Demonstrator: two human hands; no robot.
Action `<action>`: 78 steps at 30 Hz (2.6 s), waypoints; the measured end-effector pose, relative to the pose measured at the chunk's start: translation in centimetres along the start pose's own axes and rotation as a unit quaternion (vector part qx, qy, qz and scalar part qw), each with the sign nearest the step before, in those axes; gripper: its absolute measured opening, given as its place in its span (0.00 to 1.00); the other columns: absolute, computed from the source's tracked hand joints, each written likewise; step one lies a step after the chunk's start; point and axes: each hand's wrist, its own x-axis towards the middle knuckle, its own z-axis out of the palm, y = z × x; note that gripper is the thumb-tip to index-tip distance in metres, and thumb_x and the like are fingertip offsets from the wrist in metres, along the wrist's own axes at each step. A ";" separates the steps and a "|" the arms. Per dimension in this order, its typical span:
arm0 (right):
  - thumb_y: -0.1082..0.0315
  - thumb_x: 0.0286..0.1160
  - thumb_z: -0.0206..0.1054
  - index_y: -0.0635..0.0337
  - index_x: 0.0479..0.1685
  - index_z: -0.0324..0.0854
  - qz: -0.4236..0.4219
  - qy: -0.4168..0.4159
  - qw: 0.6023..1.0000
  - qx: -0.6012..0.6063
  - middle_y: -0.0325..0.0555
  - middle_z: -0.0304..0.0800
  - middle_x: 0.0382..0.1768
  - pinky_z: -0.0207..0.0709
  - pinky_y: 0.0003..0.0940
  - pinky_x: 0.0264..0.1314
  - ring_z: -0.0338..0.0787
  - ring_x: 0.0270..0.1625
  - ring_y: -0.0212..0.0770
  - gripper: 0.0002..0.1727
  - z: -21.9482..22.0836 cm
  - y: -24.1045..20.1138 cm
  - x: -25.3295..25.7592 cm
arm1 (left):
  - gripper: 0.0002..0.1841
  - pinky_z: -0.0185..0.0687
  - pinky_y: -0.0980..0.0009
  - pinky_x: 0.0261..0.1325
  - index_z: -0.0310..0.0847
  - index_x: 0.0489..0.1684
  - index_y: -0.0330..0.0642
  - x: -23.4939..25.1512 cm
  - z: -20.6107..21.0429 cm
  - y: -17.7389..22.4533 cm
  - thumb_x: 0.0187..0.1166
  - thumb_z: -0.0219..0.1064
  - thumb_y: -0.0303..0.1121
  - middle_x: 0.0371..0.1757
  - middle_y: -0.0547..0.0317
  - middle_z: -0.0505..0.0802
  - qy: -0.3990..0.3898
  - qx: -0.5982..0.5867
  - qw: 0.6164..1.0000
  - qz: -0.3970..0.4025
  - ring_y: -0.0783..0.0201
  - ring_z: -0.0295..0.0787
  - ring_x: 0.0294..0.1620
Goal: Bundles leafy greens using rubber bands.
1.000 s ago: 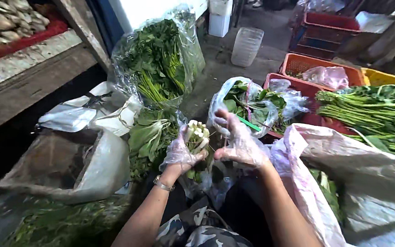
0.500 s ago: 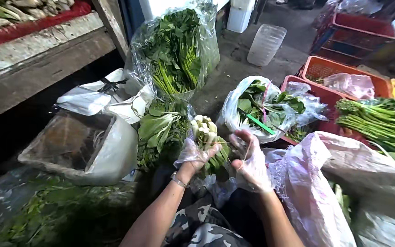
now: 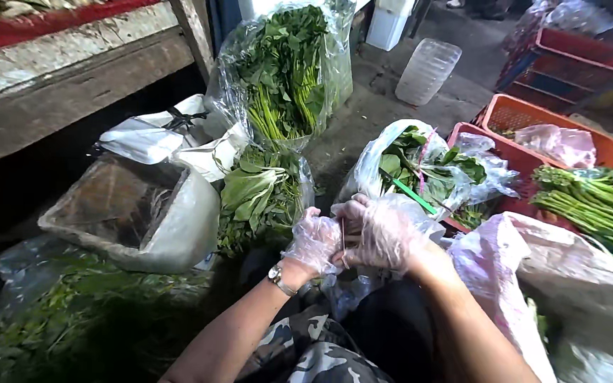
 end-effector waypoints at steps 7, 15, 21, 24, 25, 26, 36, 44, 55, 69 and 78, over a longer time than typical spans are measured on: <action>0.37 0.57 0.80 0.40 0.55 0.96 -0.171 0.122 0.977 -0.043 0.57 0.86 0.67 0.45 0.83 0.80 0.73 0.79 0.68 0.28 2.1 -0.4 -0.7 | 0.28 0.65 0.40 0.78 0.81 0.70 0.33 0.0 0.1 -1.5 0.72 0.76 0.38 0.64 0.33 0.88 -0.011 -0.122 0.987 -0.100 0.35 0.79 0.71; 0.55 0.88 0.50 0.64 0.36 0.87 -0.283 0.219 0.870 0.338 0.39 0.93 0.40 0.63 0.33 0.86 0.87 0.59 0.23 0.25 6.4 4.1 -2.0 | 0.58 0.71 0.40 0.76 0.52 0.92 0.46 1.7 -1.3 -6.4 0.57 0.87 0.49 0.70 0.32 0.84 0.054 -0.241 0.944 -0.220 0.39 0.81 0.73; 0.68 0.67 0.61 0.64 0.49 0.93 -0.149 0.280 0.946 0.066 0.55 0.96 0.42 0.77 0.60 0.65 0.95 0.48 0.56 0.18 7.2 3.8 -2.4 | 0.66 0.68 0.54 0.82 0.37 0.96 0.45 0.7 -0.2 -7.5 0.54 0.89 0.37 0.83 0.35 0.73 0.151 -0.401 0.877 -0.216 0.49 0.72 0.82; 0.63 0.73 0.63 0.62 0.37 0.92 -0.175 0.314 0.929 0.094 0.53 0.95 0.37 0.73 0.59 0.72 0.95 0.47 0.51 0.14 7.4 2.6 -2.2 | 0.60 0.70 0.57 0.81 0.47 0.93 0.39 0.8 0.2 -7.3 0.56 0.87 0.35 0.79 0.36 0.77 0.154 -0.424 0.871 -0.196 0.53 0.75 0.79; 0.60 0.77 0.63 0.61 0.31 0.89 -0.204 0.331 0.906 0.167 0.49 0.93 0.33 0.72 0.52 0.74 0.93 0.45 0.43 0.15 7.4 2.4 -2.2 | 0.58 0.71 0.56 0.80 0.49 0.91 0.37 0.9 0.4 -7.1 0.56 0.87 0.35 0.78 0.36 0.78 0.148 -0.420 0.874 -0.193 0.52 0.76 0.78; 0.56 0.82 0.61 0.58 0.28 0.85 -0.234 0.333 0.870 0.277 0.41 0.90 0.30 0.72 0.39 0.76 0.91 0.44 0.32 0.18 7.2 2.2 -2.2 | 0.57 0.71 0.56 0.79 0.52 0.90 0.37 1.1 0.5 -6.8 0.55 0.88 0.35 0.77 0.36 0.79 0.146 -0.413 0.878 -0.191 0.52 0.76 0.77; 0.60 0.83 0.64 0.45 0.74 0.78 -0.254 0.227 0.430 0.836 0.35 0.87 0.72 0.89 0.22 0.45 0.95 0.50 0.29 0.21 6.9 1.2 0.6 | 0.56 0.72 0.63 0.78 0.54 0.86 0.29 1.9 1.3 -2.3 0.55 0.88 0.35 0.73 0.36 0.81 0.307 -0.451 0.798 -0.254 0.57 0.80 0.73; 0.38 0.68 0.72 0.44 0.76 0.81 -0.277 0.282 0.497 0.772 0.41 0.83 0.76 0.76 0.50 0.80 0.80 0.80 0.44 0.36 8.2 0.0 0.7 | 0.53 0.76 0.68 0.74 0.56 0.84 0.30 2.4 2.2 -2.2 0.54 0.88 0.33 0.71 0.41 0.82 0.372 -0.526 0.729 -0.230 0.63 0.80 0.71; 0.41 0.54 0.81 0.74 0.77 0.69 -0.141 0.355 0.855 0.352 0.56 0.83 0.67 0.84 0.31 0.63 0.88 0.61 0.33 0.55 6.0 1.6 1.5 | 0.59 0.71 0.34 0.71 0.55 0.89 0.30 0.7 1.5 -4.2 0.52 0.84 0.47 0.54 0.31 0.93 0.289 -0.110 0.951 0.001 0.33 0.90 0.57; 0.54 0.73 0.75 0.62 0.66 0.82 0.064 0.079 0.975 0.197 0.58 0.91 0.56 0.79 0.58 0.66 0.90 0.60 0.54 0.27 2.1 1.1 2.0 | 0.65 0.55 0.36 0.84 0.45 0.95 0.36 1.6 0.3 -3.4 0.51 0.86 0.45 0.59 0.35 0.93 0.037 0.061 0.997 0.003 0.34 0.87 0.64; 0.63 0.59 0.85 0.71 0.89 0.54 -0.019 0.301 0.867 0.398 0.71 0.79 0.72 0.77 0.49 0.76 0.85 0.72 0.57 0.56 4.1 1.5 1.0 | 0.45 0.73 0.65 0.79 0.52 0.88 0.28 0.3 -1.3 -2.9 0.71 0.77 0.31 0.77 0.40 0.78 0.172 -0.350 0.909 -0.147 0.61 0.77 0.76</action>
